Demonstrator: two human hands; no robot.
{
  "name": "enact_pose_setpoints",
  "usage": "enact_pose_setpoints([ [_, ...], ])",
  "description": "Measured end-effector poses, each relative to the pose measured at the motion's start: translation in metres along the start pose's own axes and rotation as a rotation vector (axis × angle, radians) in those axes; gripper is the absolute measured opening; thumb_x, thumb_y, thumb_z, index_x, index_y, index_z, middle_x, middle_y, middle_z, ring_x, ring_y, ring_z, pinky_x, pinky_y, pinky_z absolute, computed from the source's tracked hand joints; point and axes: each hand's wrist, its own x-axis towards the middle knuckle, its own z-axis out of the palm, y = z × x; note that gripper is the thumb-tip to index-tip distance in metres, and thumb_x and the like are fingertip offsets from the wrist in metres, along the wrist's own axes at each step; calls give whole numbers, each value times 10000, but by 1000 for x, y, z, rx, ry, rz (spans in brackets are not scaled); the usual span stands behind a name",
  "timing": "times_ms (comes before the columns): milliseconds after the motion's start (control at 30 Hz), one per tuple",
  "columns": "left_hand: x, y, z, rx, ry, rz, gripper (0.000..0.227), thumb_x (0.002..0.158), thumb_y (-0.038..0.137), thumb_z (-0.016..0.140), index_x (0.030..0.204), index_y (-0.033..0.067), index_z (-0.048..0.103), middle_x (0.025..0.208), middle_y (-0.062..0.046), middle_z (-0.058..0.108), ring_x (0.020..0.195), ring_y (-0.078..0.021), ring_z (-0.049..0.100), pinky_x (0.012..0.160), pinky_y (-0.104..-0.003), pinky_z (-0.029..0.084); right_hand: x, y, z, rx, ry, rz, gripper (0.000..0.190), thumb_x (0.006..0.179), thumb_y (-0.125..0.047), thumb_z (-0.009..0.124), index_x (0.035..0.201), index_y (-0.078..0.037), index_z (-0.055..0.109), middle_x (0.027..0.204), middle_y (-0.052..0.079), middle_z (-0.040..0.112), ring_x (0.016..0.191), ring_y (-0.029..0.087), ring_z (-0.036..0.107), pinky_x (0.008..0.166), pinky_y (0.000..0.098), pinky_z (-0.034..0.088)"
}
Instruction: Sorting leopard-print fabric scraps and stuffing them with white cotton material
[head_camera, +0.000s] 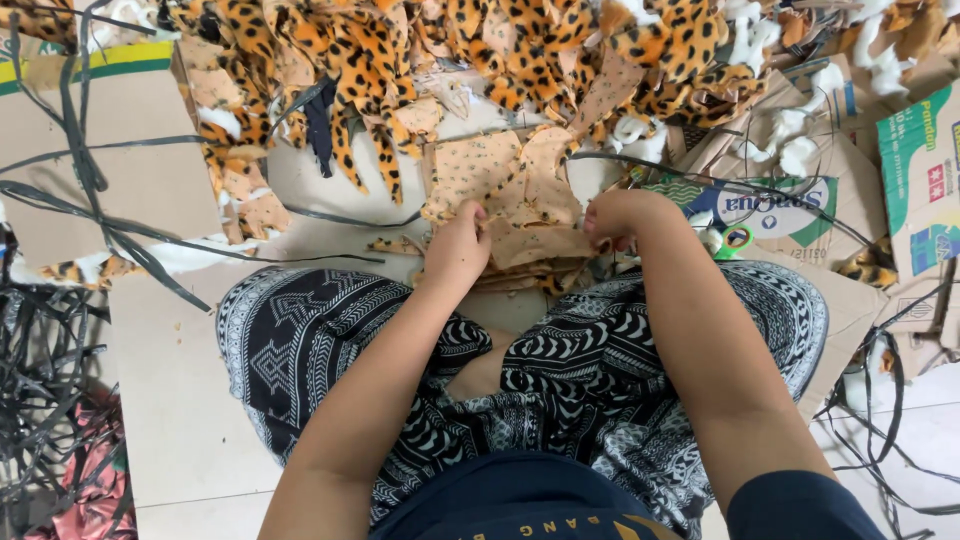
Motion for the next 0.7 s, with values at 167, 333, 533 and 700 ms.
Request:
enact_pose_setpoints([
  [167,-6,1,-5,79,-16,140,263,985,235,498,1243,190,517,1154,-200,700,1114,-396,674,932,-509,552,-43,-10,-30,162,89,-59,465,782,-251,781,1191,-37,730,1109,234,709,932,368,740,754,439,643],
  [333,10,-21,38,247,39,263,142,968,251,535,1045,199,643,1016,-97,758,1029,-301,728,899,-416,573,-103,-42,-33,156,350,-134,421,798,-370,722,1116,-97,760,1014,139,775,966,301,731,868,453,554],
  [533,-17,2,32,104,-225,206,242,951,241,590,1092,116,742,1063,-166,759,1065,-348,711,927,-454,571,-72,-60,-22,322,641,-347,328,831,-211,704,1158,-185,715,1107,59,742,1139,283,669,968,440,525],
  [700,-4,-7,36,-135,-374,124,348,996,209,569,1253,-8,659,768,-87,746,565,-138,676,560,-279,562,-46,-71,-13,355,740,-376,242,878,-167,708,1095,-267,747,1057,-13,755,1078,232,687,905,389,560],
])
